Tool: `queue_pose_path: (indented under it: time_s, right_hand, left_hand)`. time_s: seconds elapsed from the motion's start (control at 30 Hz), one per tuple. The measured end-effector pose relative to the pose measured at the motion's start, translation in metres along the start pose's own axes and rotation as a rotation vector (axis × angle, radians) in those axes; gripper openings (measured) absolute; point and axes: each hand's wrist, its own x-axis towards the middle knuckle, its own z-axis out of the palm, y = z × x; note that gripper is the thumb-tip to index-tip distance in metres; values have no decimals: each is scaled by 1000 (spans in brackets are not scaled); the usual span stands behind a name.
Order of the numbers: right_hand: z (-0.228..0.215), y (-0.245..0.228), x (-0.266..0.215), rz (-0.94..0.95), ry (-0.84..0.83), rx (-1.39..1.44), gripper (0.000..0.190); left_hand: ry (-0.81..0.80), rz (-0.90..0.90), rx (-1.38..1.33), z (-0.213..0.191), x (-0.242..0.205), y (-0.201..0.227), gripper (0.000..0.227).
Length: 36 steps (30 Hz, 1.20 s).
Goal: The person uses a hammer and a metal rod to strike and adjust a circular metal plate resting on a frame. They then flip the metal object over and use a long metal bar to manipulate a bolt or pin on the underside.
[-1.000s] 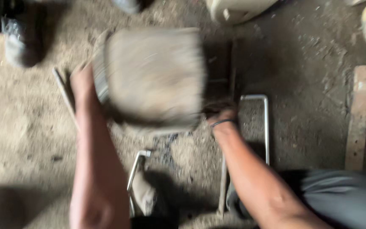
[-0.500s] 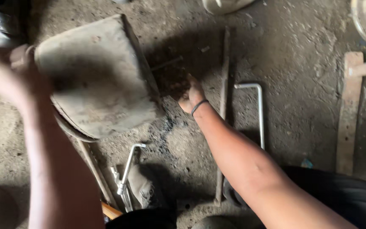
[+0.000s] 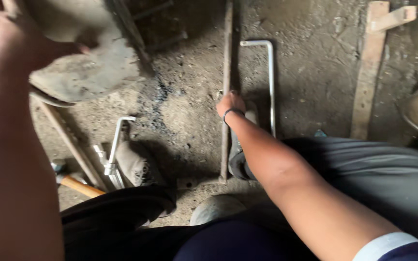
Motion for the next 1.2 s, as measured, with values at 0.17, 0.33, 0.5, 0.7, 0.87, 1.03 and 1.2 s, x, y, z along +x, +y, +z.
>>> queue_pose_path:
  time_s: [0.17, 0.33, 0.5, 0.7, 0.87, 1.03, 1.2]
  right_hand:
    - [18, -8, 15, 53, -78, -115, 36]
    - [-2, 1, 31, 110, -120, -113, 37]
    - [-15, -8, -6, 69, -47, -43, 40]
    - [6, -36, -20, 4, 137, 310, 40]
    - [33, -63, -14, -24, 290, 677, 31]
    - [7, -81, -51, -28, 211, 592, 38]
    - [-9, -100, -67, -108, -35, 539, 43]
  left_hand:
    - [-135, -74, 120, -23, -7, 25, 169]
    - [-208, -137, 76, -39, 0, 36, 170]
    - [-195, -118, 35, -45, 9, 36, 166]
    - [-157, -121, 44, -43, 10, 37, 165]
    - [-155, -130, 40, -45, 12, 40, 162]
    - [-139, -134, 28, -44, 5, 41, 162]
    - [-124, -132, 13, -44, 4, 41, 163]
